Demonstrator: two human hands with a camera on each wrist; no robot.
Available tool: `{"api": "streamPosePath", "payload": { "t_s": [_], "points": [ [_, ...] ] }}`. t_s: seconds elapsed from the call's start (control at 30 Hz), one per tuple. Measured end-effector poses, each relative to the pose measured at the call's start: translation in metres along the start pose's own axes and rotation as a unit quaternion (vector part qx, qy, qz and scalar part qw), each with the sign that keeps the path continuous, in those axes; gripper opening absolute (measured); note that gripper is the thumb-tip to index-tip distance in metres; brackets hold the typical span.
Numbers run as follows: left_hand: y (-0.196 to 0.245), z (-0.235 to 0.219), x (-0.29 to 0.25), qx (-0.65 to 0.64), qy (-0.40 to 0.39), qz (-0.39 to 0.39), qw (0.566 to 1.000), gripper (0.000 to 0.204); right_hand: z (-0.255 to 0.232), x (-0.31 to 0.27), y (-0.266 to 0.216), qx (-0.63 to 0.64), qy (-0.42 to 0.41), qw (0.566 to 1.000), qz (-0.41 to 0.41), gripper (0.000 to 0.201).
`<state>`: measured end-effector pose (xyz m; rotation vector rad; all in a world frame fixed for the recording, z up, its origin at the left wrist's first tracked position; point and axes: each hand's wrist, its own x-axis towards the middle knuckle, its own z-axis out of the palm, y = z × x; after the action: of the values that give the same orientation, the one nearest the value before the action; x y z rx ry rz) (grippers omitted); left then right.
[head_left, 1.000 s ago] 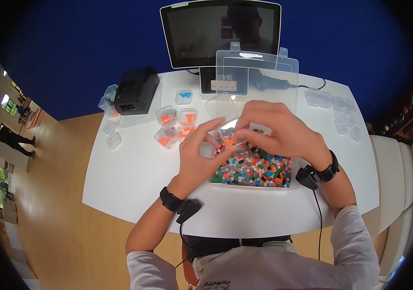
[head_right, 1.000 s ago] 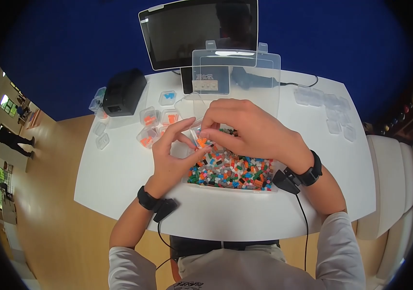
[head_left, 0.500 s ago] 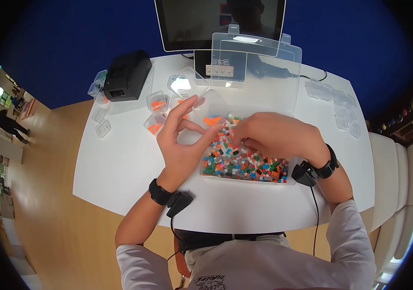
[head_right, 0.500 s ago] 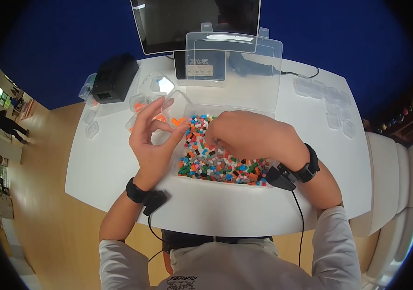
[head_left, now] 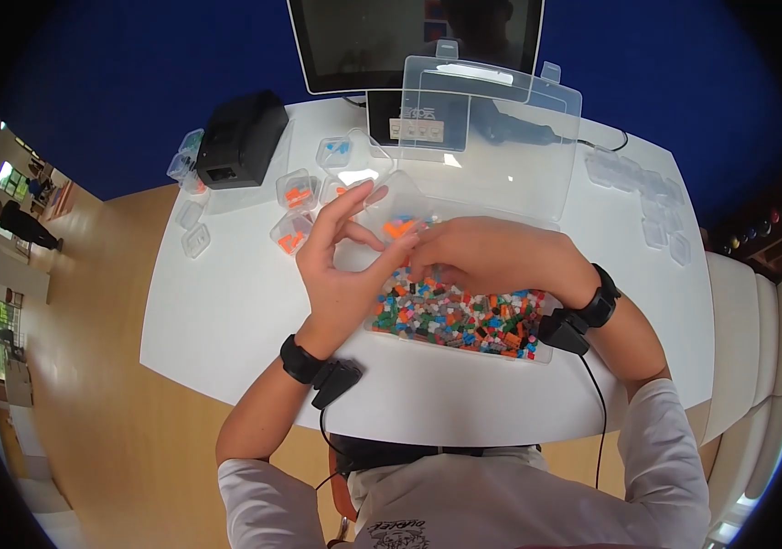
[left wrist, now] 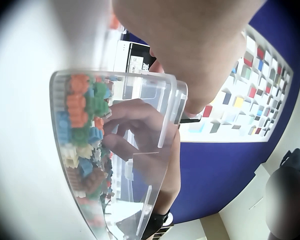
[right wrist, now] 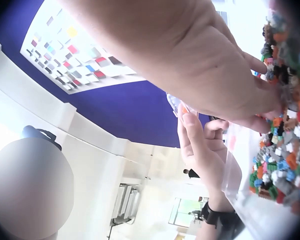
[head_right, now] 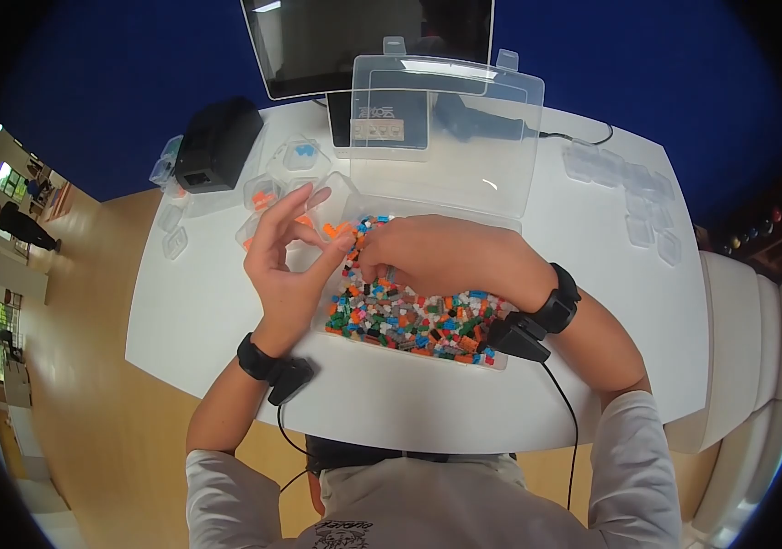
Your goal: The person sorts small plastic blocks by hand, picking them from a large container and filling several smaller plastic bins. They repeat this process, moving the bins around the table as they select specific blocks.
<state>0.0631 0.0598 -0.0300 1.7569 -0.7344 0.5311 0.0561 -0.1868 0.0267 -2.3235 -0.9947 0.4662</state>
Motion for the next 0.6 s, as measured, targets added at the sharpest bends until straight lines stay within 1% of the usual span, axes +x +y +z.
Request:
{"api": "streamPosePath", "payload": {
  "t_s": [0.03, 0.07, 0.13, 0.27, 0.33, 0.47, 0.53, 0.57, 0.6],
  "points": [
    [0.000, 0.000, -0.001, -0.003, -0.005, 0.001, 1.000, 0.073, -0.001, 0.000, -0.001, -0.001, -0.011, 1.000, 0.015, 0.017],
    [0.001, -0.001, -0.002, -0.002, 0.002, -0.007, 1.000, 0.073, 0.000, -0.001, 0.000, 0.002, -0.005, 1.000, 0.018, 0.017],
    [0.002, -0.002, -0.002, -0.002, 0.004, -0.014, 1.000, 0.073, 0.001, -0.002, 0.001, -0.018, -0.021, 1.000, 0.012, 0.015],
    [0.003, -0.002, -0.002, 0.007, 0.010, -0.013, 1.000, 0.073, 0.007, -0.004, 0.003, -0.002, -0.004, 1.000, 0.011, 0.011],
    [0.003, -0.003, -0.003, 0.006, 0.013, -0.015, 1.000, 0.072, 0.005, -0.004, -0.002, -0.041, -0.025, 0.998, 0.037, 0.010],
    [0.004, -0.004, -0.002, 0.013, 0.013, -0.012, 1.000, 0.072, 0.016, -0.006, -0.002, -0.065, 0.000, 0.998, 0.007, 0.015],
    [0.005, -0.004, -0.001, 0.015, 0.016, -0.014, 1.000, 0.072, 0.017, -0.006, -0.006, -0.028, -0.002, 0.999, 0.024, 0.016],
    [0.006, -0.004, -0.001, 0.011, 0.015, -0.016, 1.000, 0.072, 0.017, -0.007, -0.005, -0.030, -0.003, 0.999, 0.023, 0.016],
    [0.006, -0.004, -0.001, 0.007, 0.014, -0.017, 1.000, 0.073, 0.017, -0.008, -0.002, -0.047, 0.013, 0.999, 0.001, 0.015]
  ]
}}
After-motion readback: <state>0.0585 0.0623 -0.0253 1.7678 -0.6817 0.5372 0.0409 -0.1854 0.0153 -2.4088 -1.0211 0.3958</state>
